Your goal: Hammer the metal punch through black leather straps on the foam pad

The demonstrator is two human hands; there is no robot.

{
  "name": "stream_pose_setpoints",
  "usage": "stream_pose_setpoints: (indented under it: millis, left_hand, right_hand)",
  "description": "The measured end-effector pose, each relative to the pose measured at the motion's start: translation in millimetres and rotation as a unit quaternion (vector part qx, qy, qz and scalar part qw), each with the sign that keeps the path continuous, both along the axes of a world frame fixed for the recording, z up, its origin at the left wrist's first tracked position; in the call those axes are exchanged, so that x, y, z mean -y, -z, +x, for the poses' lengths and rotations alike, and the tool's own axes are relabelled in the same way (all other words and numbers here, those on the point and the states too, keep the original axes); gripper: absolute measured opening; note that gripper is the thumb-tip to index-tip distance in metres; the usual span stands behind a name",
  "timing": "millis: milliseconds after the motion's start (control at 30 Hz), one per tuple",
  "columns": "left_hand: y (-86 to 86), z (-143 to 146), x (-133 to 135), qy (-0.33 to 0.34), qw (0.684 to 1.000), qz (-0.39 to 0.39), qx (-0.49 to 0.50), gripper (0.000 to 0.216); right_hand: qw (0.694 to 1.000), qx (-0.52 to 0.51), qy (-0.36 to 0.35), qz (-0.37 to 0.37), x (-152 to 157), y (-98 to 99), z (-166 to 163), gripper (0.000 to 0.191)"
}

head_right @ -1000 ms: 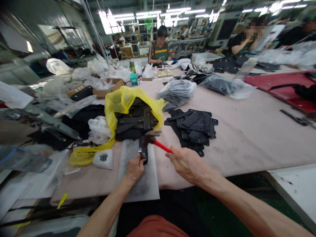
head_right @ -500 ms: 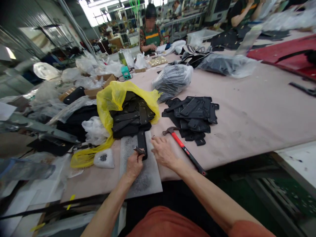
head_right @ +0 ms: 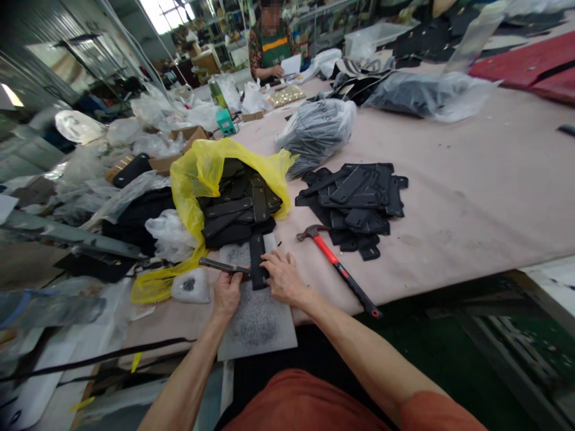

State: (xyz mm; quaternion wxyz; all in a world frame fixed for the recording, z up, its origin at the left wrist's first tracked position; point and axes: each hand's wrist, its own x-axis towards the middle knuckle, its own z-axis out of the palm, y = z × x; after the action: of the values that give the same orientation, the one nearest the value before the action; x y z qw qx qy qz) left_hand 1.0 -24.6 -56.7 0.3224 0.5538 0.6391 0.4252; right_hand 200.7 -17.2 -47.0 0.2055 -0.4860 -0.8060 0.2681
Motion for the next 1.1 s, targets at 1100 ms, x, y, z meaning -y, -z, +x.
stream_pose_setpoints:
  millis: [1100]
  left_hand:
    - [14.4, -8, 4, -0.087, 0.995, 0.001, 0.051, 0.027]
  right_hand:
    - [0.925, -0.045, 0.373, -0.058, -146, -74.4, 28, 0.034]
